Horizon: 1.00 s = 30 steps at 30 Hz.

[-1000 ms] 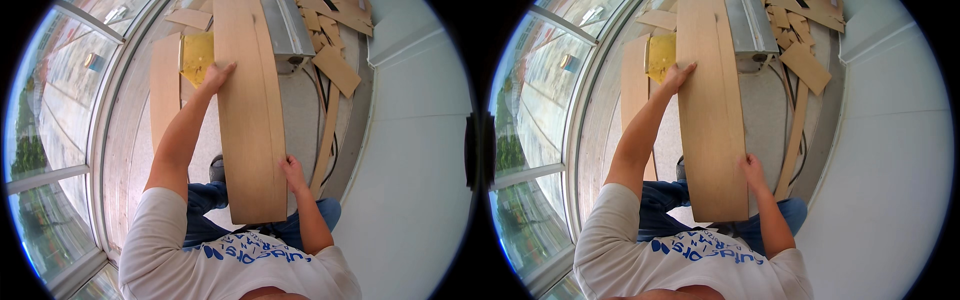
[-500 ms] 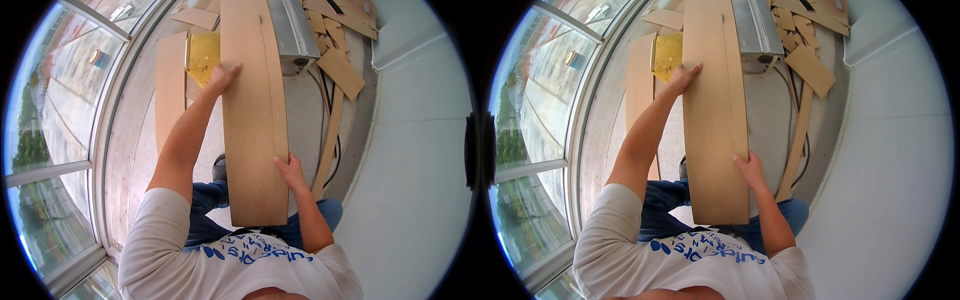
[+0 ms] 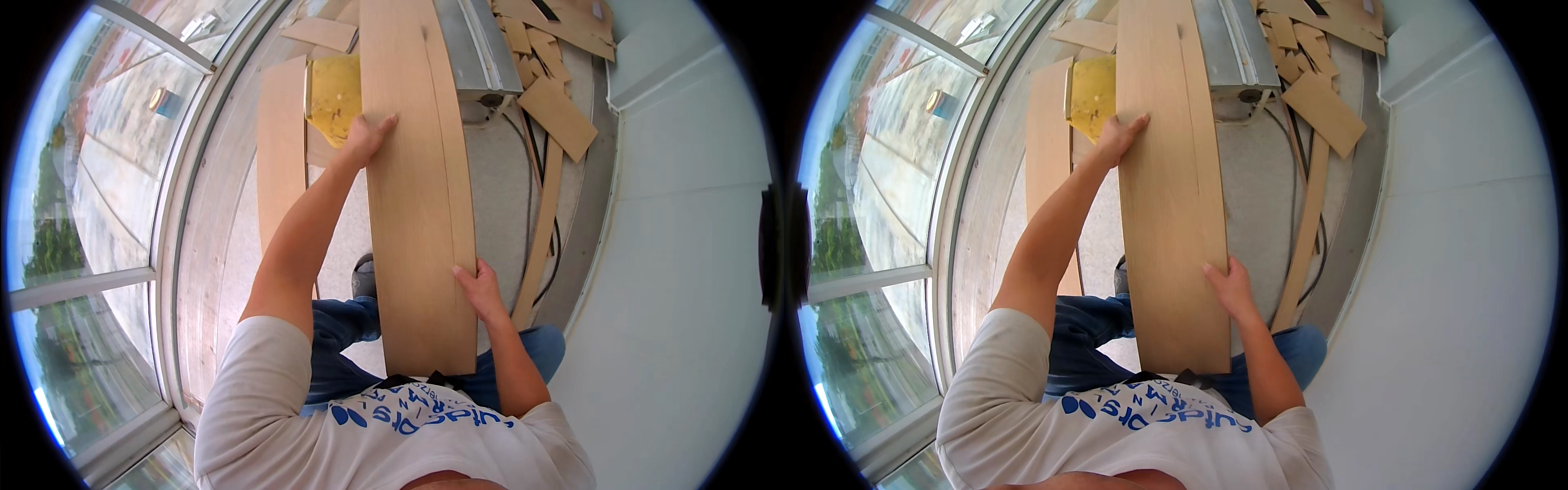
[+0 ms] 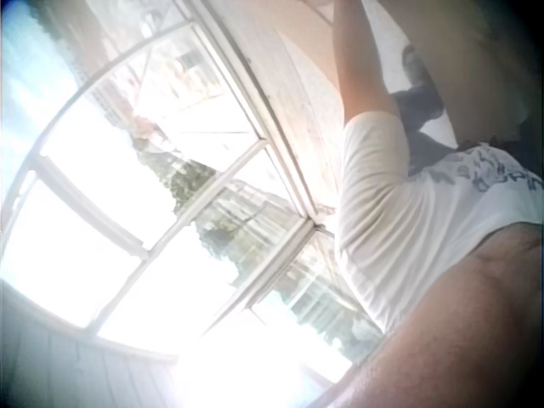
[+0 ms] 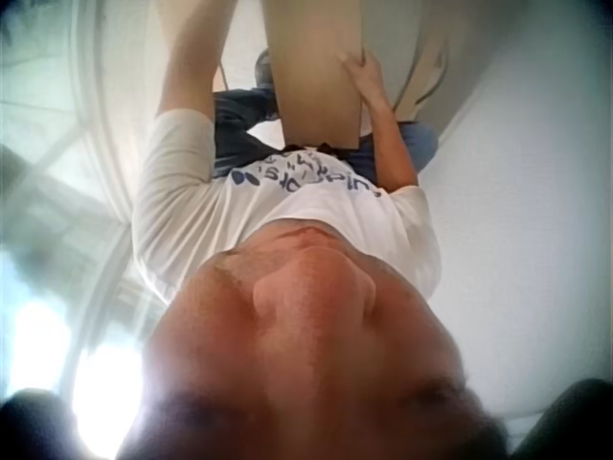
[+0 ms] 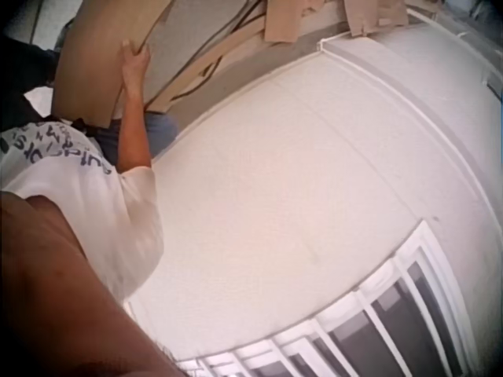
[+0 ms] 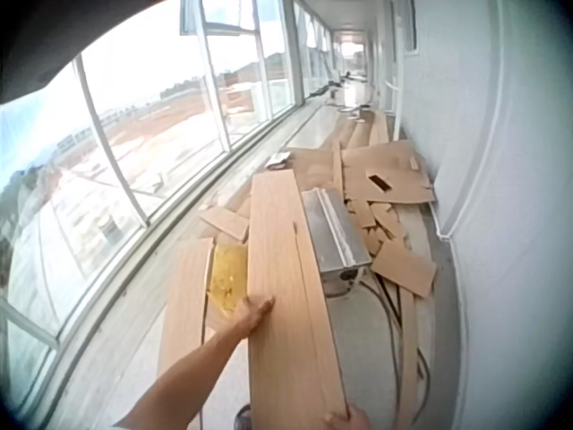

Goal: The person uses a small table saw to cut a piece of wooden flooring, pushing it through the blade by hand and then setting the cut pieces aside.

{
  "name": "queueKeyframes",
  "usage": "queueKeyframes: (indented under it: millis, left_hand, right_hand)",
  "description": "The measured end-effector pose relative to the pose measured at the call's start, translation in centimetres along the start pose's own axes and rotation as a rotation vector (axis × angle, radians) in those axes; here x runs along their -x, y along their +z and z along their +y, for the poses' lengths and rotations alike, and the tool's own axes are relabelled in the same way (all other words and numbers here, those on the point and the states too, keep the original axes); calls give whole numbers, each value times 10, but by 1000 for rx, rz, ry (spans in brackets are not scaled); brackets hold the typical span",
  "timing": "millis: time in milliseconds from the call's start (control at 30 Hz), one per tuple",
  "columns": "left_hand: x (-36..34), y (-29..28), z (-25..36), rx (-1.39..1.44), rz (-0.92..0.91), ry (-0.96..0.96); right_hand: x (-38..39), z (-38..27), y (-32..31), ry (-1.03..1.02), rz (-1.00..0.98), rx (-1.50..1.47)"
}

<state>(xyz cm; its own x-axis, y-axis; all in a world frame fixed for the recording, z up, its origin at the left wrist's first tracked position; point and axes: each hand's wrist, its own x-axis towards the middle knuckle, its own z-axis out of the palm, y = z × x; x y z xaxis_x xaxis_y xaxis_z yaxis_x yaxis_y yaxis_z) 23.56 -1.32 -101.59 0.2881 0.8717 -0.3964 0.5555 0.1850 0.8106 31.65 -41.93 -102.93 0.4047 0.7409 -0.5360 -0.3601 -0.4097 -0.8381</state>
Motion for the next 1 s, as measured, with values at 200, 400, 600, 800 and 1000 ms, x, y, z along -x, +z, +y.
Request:
queueKeyframes:
  millis: [200, 400, 600, 800, 1000]
  left_hand:
    - [9, 2, -5, 84, -28, -54]
    - [7, 0, -7, 55, -53, -54]
    - [22, 2, 6, 16, -18, -8]
    - [15, -6, 7, 162, -107, -116]
    - [29, -2, 38, 90, -133, -190]
  right_hand:
    - [9, -7, -4, -12, 35, 161]
    - [13, -2, 3, 101, 91, 91]
    - [11, -8, 7, 205, 85, 141]
    - [13, -20, 10, 223, 116, 231]
    - [15, -19, 4, 260, 157, 273]
